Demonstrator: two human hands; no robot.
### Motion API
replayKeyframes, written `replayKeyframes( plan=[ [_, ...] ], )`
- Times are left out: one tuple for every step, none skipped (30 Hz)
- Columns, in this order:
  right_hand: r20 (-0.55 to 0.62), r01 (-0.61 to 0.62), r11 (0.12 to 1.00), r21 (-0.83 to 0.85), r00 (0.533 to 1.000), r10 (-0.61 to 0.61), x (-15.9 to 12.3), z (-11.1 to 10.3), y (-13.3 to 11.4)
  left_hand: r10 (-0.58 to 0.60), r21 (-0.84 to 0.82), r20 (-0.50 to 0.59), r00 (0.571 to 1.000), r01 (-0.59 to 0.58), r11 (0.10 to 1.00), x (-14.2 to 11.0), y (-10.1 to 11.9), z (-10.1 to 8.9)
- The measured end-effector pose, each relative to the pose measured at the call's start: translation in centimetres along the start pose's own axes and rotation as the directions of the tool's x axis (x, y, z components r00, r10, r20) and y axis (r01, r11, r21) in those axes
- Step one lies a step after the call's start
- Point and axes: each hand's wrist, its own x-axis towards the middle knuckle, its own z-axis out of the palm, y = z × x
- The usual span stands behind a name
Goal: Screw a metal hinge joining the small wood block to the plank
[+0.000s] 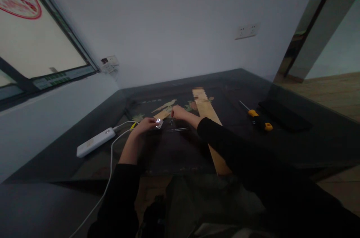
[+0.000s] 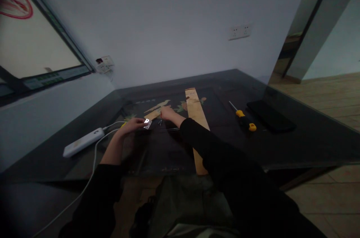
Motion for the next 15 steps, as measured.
replayKeyframes(
  plan=[
    [-0.018, -0.019, 0.998, -0.052, 1.000, 0.018, 0.0, 0.3, -0.2, -0.011, 0.015, 0.016, 1.000, 0.011, 1.000, -0.1, -0.1, -0.2],
    [-0.036, -0.040, 0.994, -0.099, 0.999, 0.037, 0.0, 0.7, -0.4, -0.026, 0.026, 0.023, 0.999, 0.025, 0.999, -0.1, -0.2, -0.3],
    [-0.047, -0.054, 0.990, -0.133, 0.998, 0.048, -0.1, 0.9, -0.6, -0.041, 0.031, 0.022, 0.999, 0.040, 0.999, -0.2, -0.4, -0.5],
    [-0.052, -0.059, 0.985, -0.160, 0.997, 0.052, -0.2, 1.2, -0.7, -0.056, 0.031, 0.020, 0.998, 0.055, 0.998, -0.2, -0.7, -0.6],
    [-0.053, -0.060, 0.981, -0.182, 0.997, 0.052, -0.3, 1.4, -0.9, -0.069, 0.030, 0.017, 0.997, 0.069, 0.997, -0.1, -0.9, -0.6],
    [-0.050, -0.059, 0.978, -0.200, 0.997, 0.050, -0.4, 1.6, -1.0, -0.082, 0.035, 0.014, 0.997, 0.082, 0.996, 0.0, -1.2, -0.7],
    [-0.046, -0.058, 0.975, -0.216, 0.998, 0.049, -0.4, 1.8, -1.2, -0.095, 0.051, 0.009, 0.995, 0.094, 0.994, 0.1, -1.5, -0.7],
    [-0.043, -0.056, 0.971, -0.231, 0.998, 0.048, -0.5, 2.0, -1.3, -0.110, 0.083, 0.002, 0.994, 0.109, 0.991, 0.2, -1.7, -0.8],
    [-0.043, -0.055, 0.968, -0.245, 0.998, 0.046, -0.5, 2.1, -1.5, -0.123, 0.129, -0.008, 0.992, 0.123, 0.984, 0.3, -1.9, -0.8],
    [-0.043, -0.054, 0.965, -0.258, 0.998, 0.044, -0.6, 2.2, -1.6, -0.134, 0.181, -0.022, 0.991, 0.136, 0.974, 0.4, -2.1, -0.8],
    [-0.043, -0.050, 0.961, -0.270, 0.998, 0.040, -0.6, 2.3, -1.8, -0.143, 0.233, -0.036, 0.989, 0.147, 0.961, 0.5, -2.2, -0.8],
    [-0.041, -0.044, 0.958, -0.282, 0.999, 0.034, -0.7, 2.4, -1.9, -0.148, 0.276, -0.047, 0.988, 0.156, 0.948, 0.6, -2.3, -0.8],
    [-0.038, -0.035, 0.956, -0.292, 0.999, 0.025, -0.8, 2.4, -2.0, -0.152, 0.308, -0.058, 0.987, 0.163, 0.937, 0.7, -2.4, -0.8],
    [-0.034, -0.024, 0.953, -0.301, 0.999, 0.014, -0.8, 2.4, -2.1, -0.157, 0.335, -0.070, 0.985, 0.171, 0.927, 0.7, -2.4, -0.7],
    [-0.030, -0.012, 0.951, -0.309, 1.000, 0.003, -1.0, 2.3, -2.2, -0.157, 0.358, -0.090, 0.983, 0.179, 0.917, 0.7, -2.5, -0.6]
  ],
)
